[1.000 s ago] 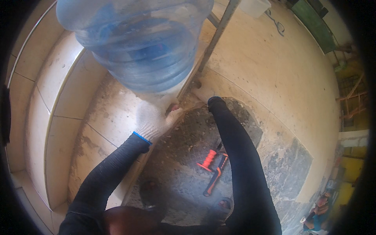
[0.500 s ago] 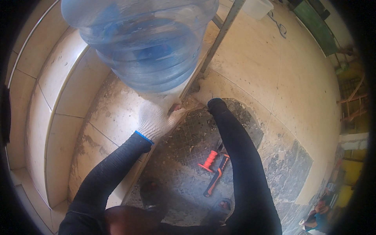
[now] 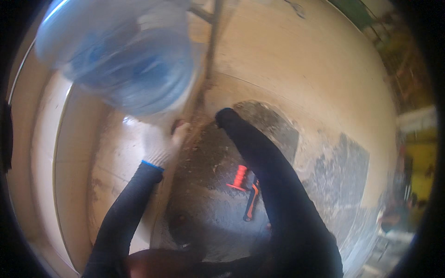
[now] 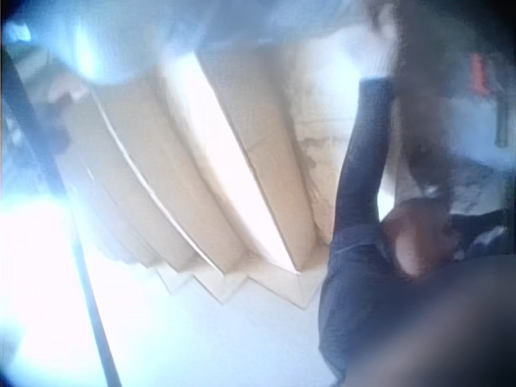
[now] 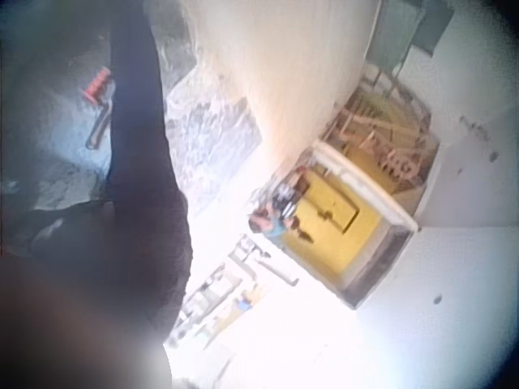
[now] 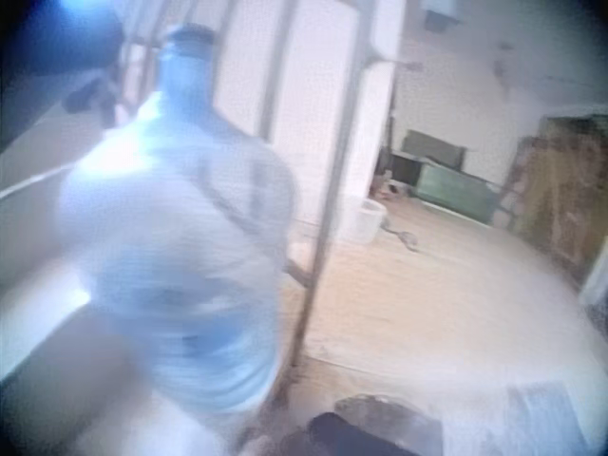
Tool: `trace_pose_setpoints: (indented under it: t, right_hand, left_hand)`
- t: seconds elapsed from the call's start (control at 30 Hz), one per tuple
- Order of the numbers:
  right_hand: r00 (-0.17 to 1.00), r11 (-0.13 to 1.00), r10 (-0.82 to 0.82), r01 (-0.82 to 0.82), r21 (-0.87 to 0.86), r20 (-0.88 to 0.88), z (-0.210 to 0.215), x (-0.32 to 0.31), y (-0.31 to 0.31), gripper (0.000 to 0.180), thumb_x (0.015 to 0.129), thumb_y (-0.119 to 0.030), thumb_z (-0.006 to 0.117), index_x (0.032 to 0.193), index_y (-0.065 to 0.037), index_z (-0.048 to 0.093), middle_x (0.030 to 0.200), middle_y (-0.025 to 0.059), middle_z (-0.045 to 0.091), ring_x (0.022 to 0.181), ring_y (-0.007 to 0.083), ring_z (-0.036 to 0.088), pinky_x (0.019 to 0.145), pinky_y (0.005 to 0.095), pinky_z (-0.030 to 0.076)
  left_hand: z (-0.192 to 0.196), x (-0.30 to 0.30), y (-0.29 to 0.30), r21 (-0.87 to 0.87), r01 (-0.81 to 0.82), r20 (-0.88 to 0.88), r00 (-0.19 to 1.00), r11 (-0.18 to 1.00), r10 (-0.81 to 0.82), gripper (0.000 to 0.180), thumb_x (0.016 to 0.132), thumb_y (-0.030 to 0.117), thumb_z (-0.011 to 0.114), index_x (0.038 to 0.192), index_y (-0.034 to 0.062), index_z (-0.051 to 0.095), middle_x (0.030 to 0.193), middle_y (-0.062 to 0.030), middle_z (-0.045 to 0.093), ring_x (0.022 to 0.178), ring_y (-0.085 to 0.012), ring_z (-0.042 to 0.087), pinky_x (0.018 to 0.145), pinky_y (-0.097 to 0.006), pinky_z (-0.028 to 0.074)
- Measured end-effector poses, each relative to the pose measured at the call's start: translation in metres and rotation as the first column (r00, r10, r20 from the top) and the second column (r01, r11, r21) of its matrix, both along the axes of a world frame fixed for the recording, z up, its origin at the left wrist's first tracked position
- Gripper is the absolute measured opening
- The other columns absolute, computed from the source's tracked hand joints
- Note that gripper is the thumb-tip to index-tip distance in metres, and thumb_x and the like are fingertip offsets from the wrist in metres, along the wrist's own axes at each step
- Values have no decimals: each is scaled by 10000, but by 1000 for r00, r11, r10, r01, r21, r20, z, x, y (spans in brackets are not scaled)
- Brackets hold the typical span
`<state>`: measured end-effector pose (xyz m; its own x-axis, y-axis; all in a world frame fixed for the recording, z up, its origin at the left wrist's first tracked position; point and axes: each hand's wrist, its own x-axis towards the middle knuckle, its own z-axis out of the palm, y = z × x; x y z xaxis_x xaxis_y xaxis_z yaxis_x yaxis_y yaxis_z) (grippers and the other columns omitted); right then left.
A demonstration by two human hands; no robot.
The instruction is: The person uses a hammer and a red chisel to break and remove floor tiles near a staircase. They repeatedly strike the chisel to fracture tiles and clear debris from the exposed subfloor.
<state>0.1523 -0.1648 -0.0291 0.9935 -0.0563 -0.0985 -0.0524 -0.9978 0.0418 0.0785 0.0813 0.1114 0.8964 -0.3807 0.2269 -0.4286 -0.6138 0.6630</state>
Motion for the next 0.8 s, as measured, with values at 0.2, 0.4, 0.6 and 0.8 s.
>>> trace_pose_setpoints:
  t: [0.2, 0.4, 0.6, 0.8]
  right_hand:
    - [990, 987, -117, 108, 119, 75, 10, -14, 5, 279, 1010, -179, 621, 1092, -62, 861, 1156, 218, 820, 1087, 402, 799, 899, 507, 642]
    - [1000, 984, -24, 24, 178, -1, 44, -105, -55, 223, 895, -169, 691, 1051, -45, 792, 1077, 228, 782, 1024, 457, 772, 862, 544, 637]
    - [903, 997, -74, 81, -1, -424, 154, -460, -156, 213, 887, -165, 665, 1036, -28, 733, 944, 257, 736, 934, 438, 754, 797, 576, 587]
    - [29, 587, -657, 645, -488, -753, 264, -843, -96, 207, 883, -144, 704, 1053, -47, 771, 987, 233, 746, 955, 413, 749, 835, 545, 594]
  left_hand:
    - [-1, 0, -5, 26, 9, 55, 998, 1000, -10, 215, 943, 257, 777, 1097, 110, 801, 976, -124, 810, 881, -337, 788, 795, -434, 606]
    - [-6, 1, -3, 22, 18, 101, 995, 1000, -20, 221, 970, 282, 770, 1113, 115, 791, 976, -123, 805, 880, -303, 791, 799, -425, 608]
    - [-9, -2, -4, -18, 2, 106, 994, 1000, 0, 204, 965, 261, 761, 1100, 111, 796, 917, -125, 782, 833, -307, 777, 767, -412, 601]
    - [-12, -4, -7, -21, 70, 62, 996, 997, -69, 187, 1003, 197, 718, 1123, 69, 782, 964, -128, 772, 849, -243, 754, 797, -375, 592]
